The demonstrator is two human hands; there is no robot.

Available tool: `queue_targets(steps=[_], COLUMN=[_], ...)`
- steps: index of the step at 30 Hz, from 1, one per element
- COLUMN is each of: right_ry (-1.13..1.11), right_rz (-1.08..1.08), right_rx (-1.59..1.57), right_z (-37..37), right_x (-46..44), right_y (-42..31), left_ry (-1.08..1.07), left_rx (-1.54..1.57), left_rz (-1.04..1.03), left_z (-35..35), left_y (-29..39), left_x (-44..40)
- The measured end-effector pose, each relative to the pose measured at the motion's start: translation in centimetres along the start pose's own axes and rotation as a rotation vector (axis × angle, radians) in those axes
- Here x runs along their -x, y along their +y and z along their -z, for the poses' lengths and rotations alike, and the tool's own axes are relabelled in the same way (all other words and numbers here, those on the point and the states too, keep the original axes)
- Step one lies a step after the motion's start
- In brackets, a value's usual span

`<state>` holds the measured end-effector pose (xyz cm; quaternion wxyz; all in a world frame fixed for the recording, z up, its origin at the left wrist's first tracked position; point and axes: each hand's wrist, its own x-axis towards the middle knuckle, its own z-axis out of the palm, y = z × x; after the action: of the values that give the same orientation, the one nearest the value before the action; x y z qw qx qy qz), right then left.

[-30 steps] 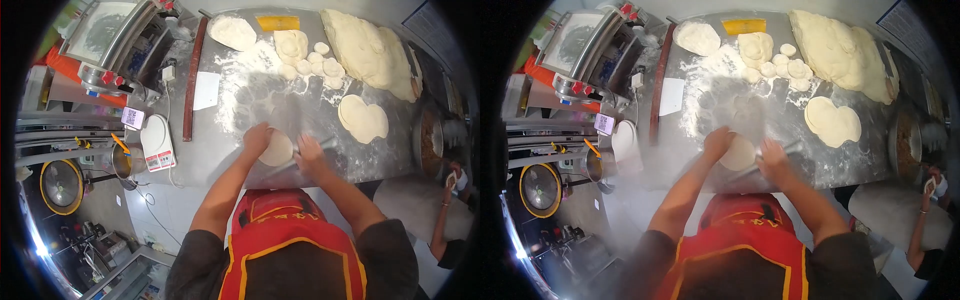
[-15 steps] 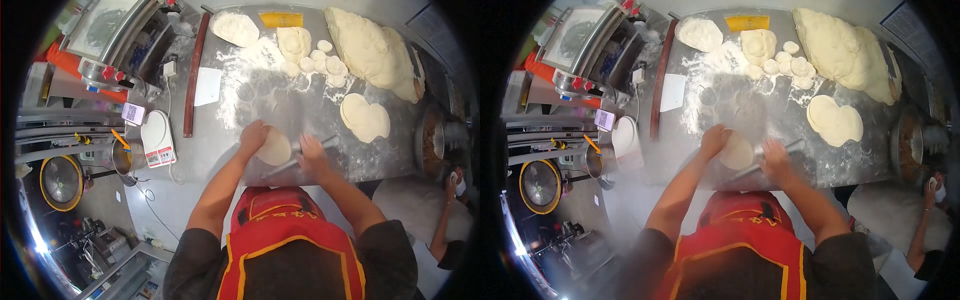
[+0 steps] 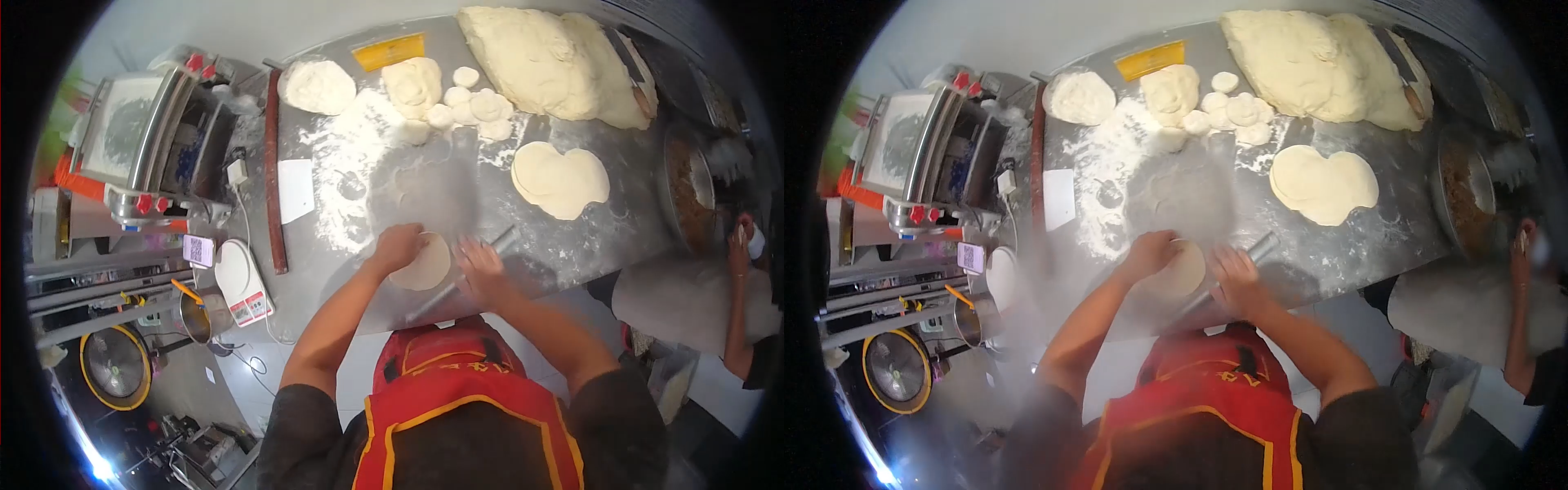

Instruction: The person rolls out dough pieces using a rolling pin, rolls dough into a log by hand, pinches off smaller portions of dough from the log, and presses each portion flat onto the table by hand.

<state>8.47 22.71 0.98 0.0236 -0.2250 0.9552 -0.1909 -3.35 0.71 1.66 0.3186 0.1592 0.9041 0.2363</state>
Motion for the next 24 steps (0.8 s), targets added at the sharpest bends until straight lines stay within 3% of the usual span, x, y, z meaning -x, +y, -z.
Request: queue_targets(steps=[4, 6, 8, 10, 12, 14, 17, 20, 22, 24], right_ry=[-0.072, 0.001, 0.035, 0.038, 0.110, 0.137, 0.120, 0.126, 0.117, 0.104], right_rz=[0.016, 0.019, 0.021, 0.021, 0.028, 0.021, 0.014, 0.032, 0.032, 0.035], right_rx=[-0.034, -0.076, -0.102, -0.119, -0.134, -0.132, -0.094, -0.089, -0.100, -0.094], right_z=[0.9, 0.7, 0.4, -0.4, -0.9, -1.2, -0.7, -0.8, -1.2, -1.4], right_x=[5.0, 4.7, 4.2, 3.7, 3.6, 3.6, 3.5, 3.6, 3.7, 3.7], right_y=[-0.1, 0.1, 0.5, 0.8, 0.9, 0.7, 0.9, 1.0, 1.0, 1.2], left_ry=[0.046, -0.044, 0.338, 0.980, 0.714, 0.899, 0.788, 0.567, 0.692, 0.636], left_rx=[0.145, 0.433, 0.668, 0.148, -0.037, -0.178, -0.195, -0.221, -0.216, -0.129], left_rz=[-0.542, -0.371, -0.468, -0.397, 0.104, -0.043, -0.136, -0.103, -0.173, -0.130], left_z=[-2.5, -1.6, -3.5, 0.5, 7.1, 6.3, 5.3, 2.4, -0.5, -1.8], left_y=[6.2, 11.6, 11.0, 9.3, 9.1, 3.7, 1.8, 1.9, 1.1, 1.7], left_x=[-6.9, -10.2, -16.1, -16.6, -14.6, -16.1, -16.2, -10.8, -5.3, -0.6])
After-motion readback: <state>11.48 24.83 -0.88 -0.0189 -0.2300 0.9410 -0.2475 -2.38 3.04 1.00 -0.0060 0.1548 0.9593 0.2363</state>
